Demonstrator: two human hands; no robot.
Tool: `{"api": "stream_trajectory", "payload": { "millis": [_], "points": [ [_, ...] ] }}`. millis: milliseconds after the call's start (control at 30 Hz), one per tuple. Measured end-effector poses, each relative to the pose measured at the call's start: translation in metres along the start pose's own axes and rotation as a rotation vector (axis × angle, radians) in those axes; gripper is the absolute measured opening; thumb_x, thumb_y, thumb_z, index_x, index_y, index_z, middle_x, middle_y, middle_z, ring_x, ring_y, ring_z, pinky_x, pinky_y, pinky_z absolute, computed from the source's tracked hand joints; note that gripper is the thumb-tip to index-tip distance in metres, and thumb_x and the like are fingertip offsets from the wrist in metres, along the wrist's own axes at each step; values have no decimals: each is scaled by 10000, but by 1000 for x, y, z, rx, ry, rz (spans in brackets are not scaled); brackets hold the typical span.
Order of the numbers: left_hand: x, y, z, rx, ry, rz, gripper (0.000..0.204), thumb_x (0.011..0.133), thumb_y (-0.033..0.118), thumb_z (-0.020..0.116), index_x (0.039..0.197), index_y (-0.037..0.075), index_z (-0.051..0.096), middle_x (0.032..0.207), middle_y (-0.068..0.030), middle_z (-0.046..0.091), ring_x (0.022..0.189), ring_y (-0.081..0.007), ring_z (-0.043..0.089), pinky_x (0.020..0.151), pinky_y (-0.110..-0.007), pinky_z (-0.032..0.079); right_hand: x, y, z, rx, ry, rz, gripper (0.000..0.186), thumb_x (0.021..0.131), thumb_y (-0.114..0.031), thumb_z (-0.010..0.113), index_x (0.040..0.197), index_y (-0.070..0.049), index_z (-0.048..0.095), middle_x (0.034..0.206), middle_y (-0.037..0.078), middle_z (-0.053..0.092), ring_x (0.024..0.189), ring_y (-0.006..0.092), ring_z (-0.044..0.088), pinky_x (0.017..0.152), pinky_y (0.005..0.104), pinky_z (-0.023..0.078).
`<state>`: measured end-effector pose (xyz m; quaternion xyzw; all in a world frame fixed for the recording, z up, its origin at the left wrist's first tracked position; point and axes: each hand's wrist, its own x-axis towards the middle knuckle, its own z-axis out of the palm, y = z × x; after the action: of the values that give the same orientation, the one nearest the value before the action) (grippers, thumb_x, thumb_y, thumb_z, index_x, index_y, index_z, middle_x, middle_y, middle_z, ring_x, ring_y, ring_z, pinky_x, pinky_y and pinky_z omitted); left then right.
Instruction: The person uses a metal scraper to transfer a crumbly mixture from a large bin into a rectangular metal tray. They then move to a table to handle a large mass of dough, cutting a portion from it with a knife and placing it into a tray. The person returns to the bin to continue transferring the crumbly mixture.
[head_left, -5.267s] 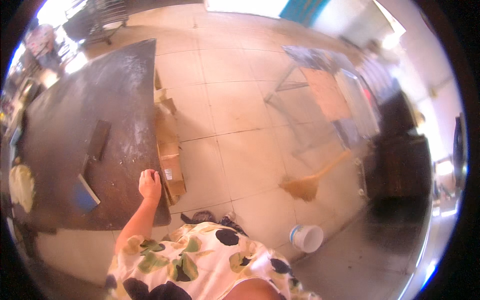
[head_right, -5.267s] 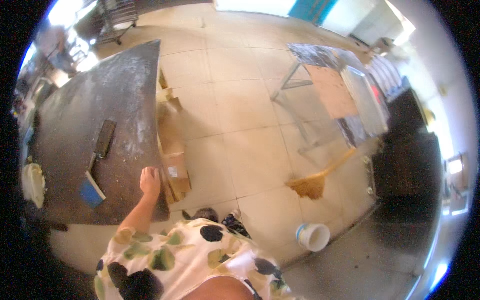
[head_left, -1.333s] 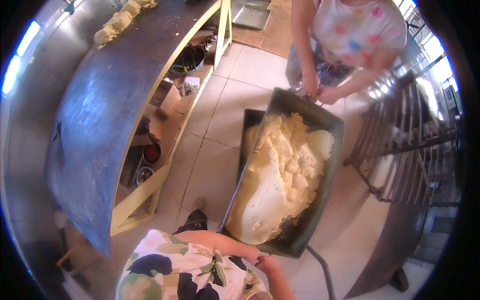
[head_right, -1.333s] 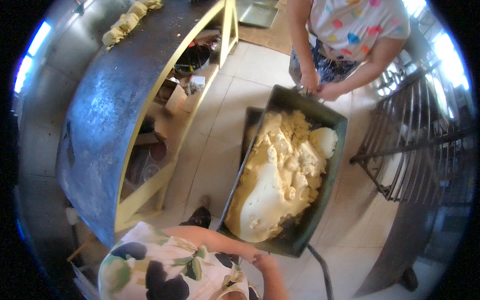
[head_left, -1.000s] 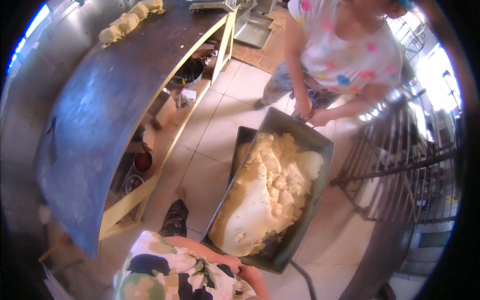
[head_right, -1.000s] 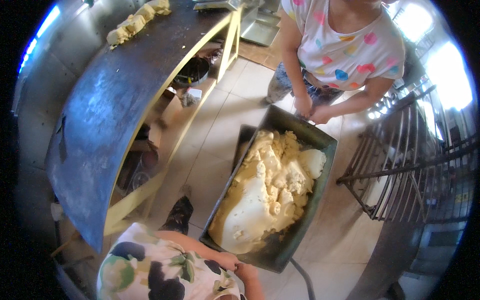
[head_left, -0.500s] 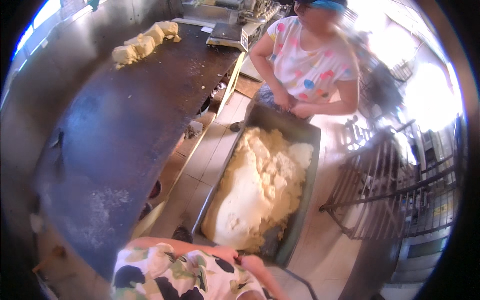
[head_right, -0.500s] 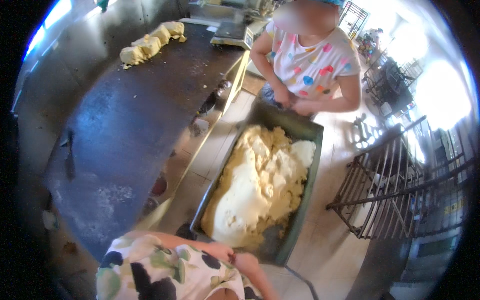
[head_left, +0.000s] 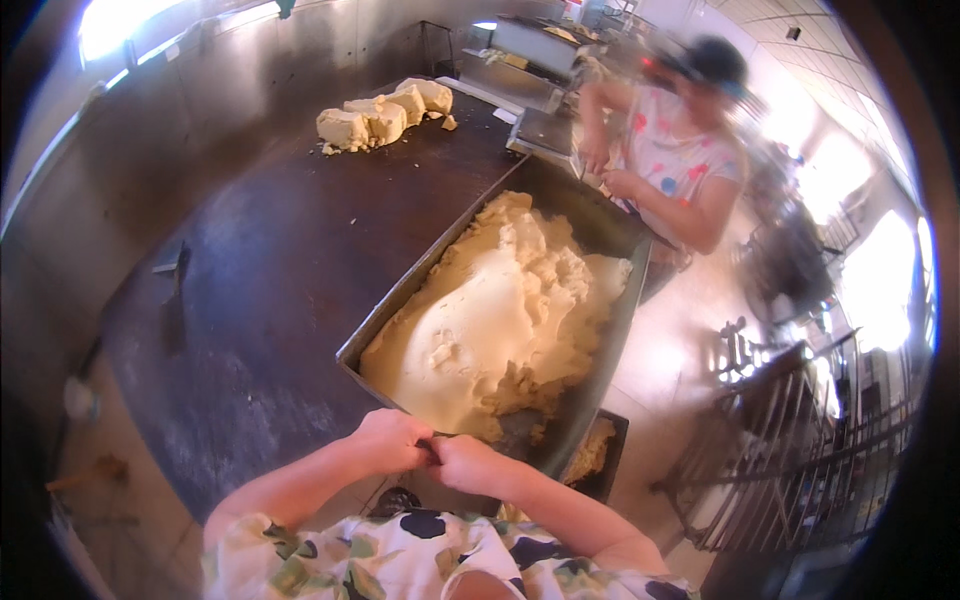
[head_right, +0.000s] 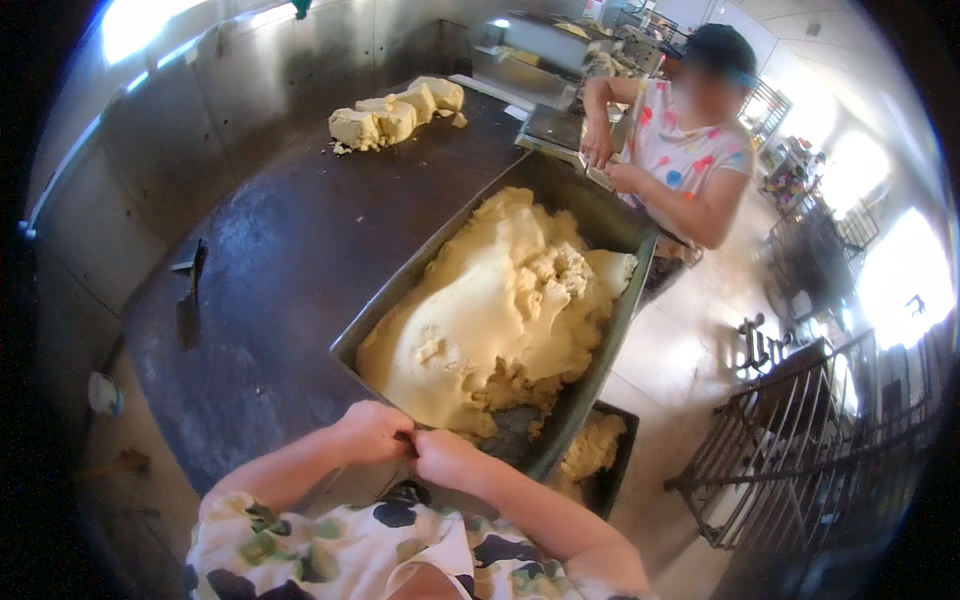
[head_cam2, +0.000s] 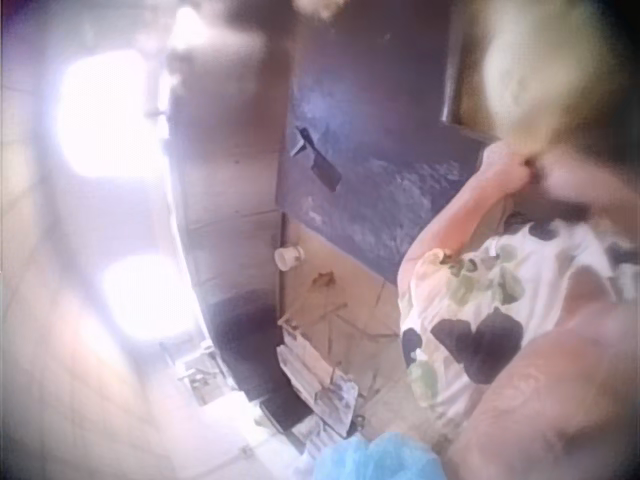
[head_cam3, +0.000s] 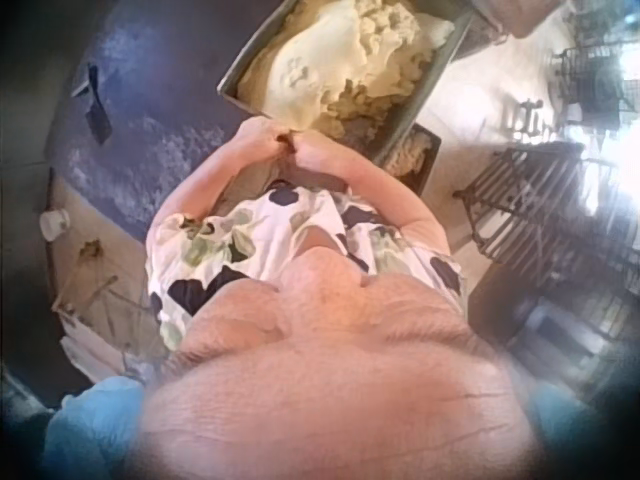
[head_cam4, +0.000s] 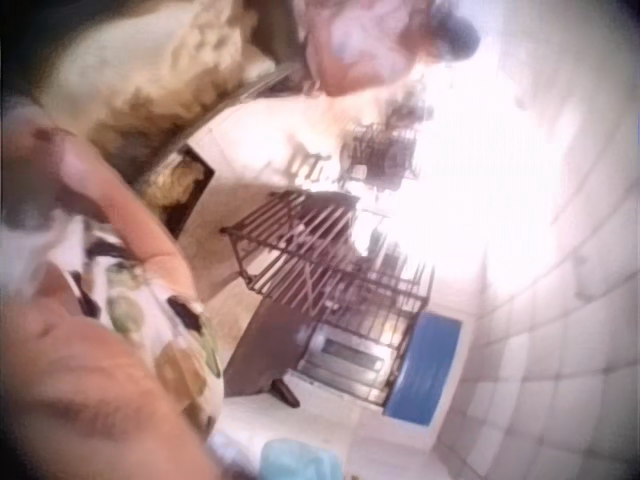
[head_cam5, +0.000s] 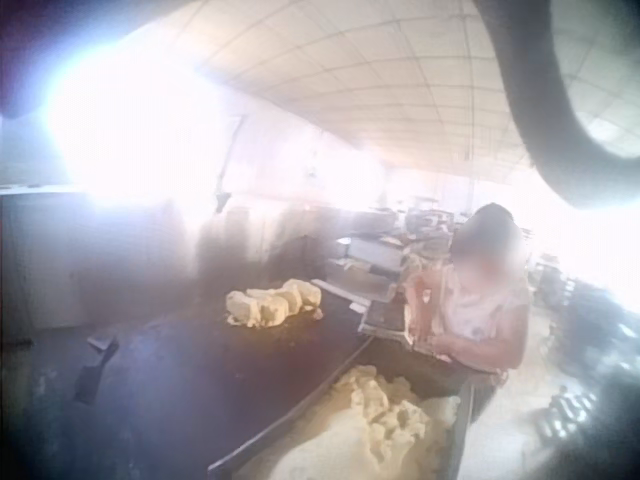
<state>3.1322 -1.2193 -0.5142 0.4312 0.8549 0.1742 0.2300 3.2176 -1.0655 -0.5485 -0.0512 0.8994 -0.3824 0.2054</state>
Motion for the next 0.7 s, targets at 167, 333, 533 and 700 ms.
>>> {"api": "stream_trajectory", "payload": {
  "millis": [167,333,533,700],
  "points": [
    [32,-130,-66,-102,257,56,138,662,277,668,763,196,717,729,-66,664,709,-286,647,619,-387,517,160,-35,-36,133,-207,-101,346,788,-171,621,1103,-30,588,1010,192,652,928,253,638,832,350,478],
    [70,-272,-139,-68,496,136,120,600,101,711,698,169,690,702,-43,641,682,-267,620,620,-369,476,319,-83,-63,493,-308,83,283,835,-207,579,1016,12,571,767,148,647,735,232,633,660,365,500],
    [80,-283,-138,401,1084,341,246,665,200,762,629,129,529,658,10,518,687,-183,526,615,-328,393,285,-51,-142,78,991,-568,80,909,-112,543,939,-65,600,901,59,589,808,165,564,749,287,469],
    [126,-284,-130,417,1186,311,240,670,187,763,655,127,531,569,3,463,521,-170,460,556,-303,358,262,157,-155,1240,1251,378,354,983,-345,403,1162,-55,502,1101,98,531,1089,226,470,1040,417,288]
  ]
}}
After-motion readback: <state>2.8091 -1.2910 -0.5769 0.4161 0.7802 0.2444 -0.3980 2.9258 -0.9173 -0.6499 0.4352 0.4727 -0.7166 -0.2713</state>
